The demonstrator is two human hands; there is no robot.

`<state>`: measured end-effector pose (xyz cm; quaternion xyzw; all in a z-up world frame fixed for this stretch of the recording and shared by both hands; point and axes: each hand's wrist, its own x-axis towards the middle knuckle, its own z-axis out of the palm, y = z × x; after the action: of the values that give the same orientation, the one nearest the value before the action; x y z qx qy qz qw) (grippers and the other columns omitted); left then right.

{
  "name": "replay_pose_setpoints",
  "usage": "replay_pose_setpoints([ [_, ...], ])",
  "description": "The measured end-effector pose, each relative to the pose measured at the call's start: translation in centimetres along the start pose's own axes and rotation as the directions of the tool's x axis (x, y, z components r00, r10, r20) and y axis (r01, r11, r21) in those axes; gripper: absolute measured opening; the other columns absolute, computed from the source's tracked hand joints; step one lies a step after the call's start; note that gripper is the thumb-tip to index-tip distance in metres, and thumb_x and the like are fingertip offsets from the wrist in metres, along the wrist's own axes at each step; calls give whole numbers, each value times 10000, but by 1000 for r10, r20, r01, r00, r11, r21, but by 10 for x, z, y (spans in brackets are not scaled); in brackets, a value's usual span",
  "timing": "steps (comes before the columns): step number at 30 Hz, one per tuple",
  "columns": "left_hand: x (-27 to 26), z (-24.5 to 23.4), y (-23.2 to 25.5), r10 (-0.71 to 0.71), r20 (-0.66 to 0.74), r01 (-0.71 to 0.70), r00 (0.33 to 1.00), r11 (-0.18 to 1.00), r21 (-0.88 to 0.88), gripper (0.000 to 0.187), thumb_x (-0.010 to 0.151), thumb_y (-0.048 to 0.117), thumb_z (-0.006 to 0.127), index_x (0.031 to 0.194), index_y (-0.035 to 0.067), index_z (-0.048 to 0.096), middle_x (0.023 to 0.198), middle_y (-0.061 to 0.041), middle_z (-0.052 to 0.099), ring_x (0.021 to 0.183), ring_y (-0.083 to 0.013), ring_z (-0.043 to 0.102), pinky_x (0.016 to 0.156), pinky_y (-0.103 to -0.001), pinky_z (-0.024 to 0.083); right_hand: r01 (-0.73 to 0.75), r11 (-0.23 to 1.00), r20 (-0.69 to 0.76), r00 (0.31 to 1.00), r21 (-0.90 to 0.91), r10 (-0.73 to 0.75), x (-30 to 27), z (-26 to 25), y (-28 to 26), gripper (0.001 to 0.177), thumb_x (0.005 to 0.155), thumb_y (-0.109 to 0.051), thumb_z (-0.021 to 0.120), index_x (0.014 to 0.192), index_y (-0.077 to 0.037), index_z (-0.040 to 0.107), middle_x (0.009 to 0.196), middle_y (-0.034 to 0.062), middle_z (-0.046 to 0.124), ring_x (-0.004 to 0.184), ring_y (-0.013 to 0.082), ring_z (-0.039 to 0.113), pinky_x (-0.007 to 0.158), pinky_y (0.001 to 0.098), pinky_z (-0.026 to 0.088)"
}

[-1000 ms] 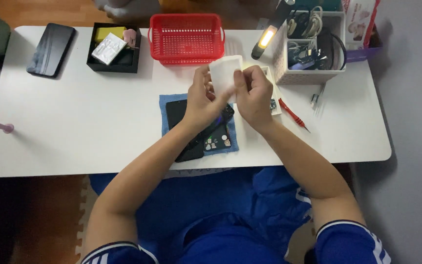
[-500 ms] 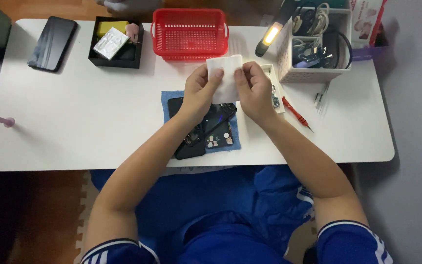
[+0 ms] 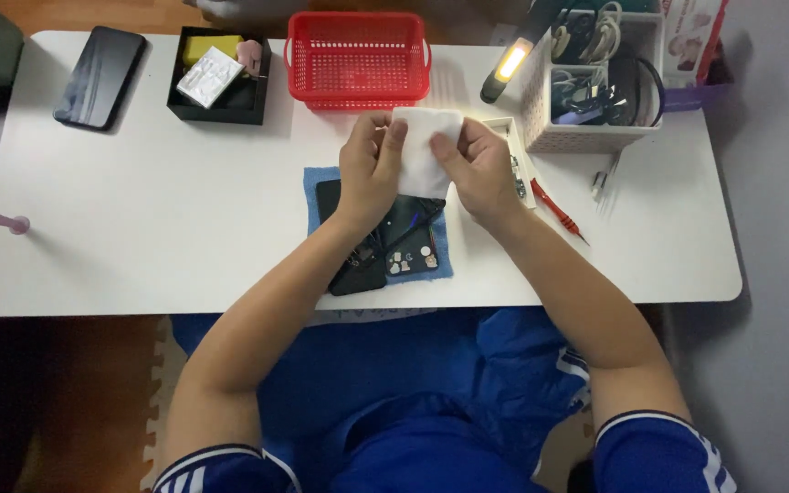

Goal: Assembling a phone frame and cleaning the screen on a workbench.

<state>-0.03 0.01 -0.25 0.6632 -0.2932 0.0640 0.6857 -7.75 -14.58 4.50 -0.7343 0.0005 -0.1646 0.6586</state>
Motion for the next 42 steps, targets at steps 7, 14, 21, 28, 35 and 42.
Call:
replay_pose_setpoints([
  [7,8,-6,-1,-175,195,200,965,973,-116,334,1077,452,525,1121,123,565,755,-15,691,653,-106,656,560,-222,545,-37,999,126,991,-21,40,5,-8,-6,382,953,-322,801,1086,14,676,787,133,733,662,145,728,566,270,615],
  [14,17,-15,45,-275,384,414,882,840,-350,306,926,227,780,1112,14,662,750,-142,723,559,-178,712,453,-263,602,-93,993,74,993,75,87,12,-24,12,335,973,-283,781,1056,29,691,698,180,695,494,193,685,403,255,570],
  [21,18,-20,26,-211,279,293,937,910,-295,215,850,201,876,984,80,759,739,-88,736,634,-125,703,568,-241,582,-136,977,124,986,167,116,11,-29,13,271,885,-97,792,1084,56,690,779,194,692,589,214,712,498,299,626],
  [28,22,-23,48,-268,316,381,910,842,-382,200,781,-107,649,904,-2,766,634,-95,639,572,-111,627,519,-201,505,-284,895,57,958,345,282,14,-34,12,143,851,42,533,887,18,669,722,174,651,602,228,703,519,303,616],
  [35,20,-23,13,-395,394,558,830,590,-584,87,850,-17,567,818,-19,648,706,-127,644,687,-219,727,660,-359,670,-193,917,30,980,349,195,13,-35,14,172,820,19,495,828,4,665,708,173,637,621,239,701,520,308,603],
  [42,25,-24,1,-422,394,576,817,637,-513,325,814,226,594,1095,67,558,1003,-173,688,832,-229,720,687,-305,615,15,958,106,993,285,-48,20,-48,49,234,769,-18,436,804,50,657,722,233,611,641,283,694,503,349,577],
])
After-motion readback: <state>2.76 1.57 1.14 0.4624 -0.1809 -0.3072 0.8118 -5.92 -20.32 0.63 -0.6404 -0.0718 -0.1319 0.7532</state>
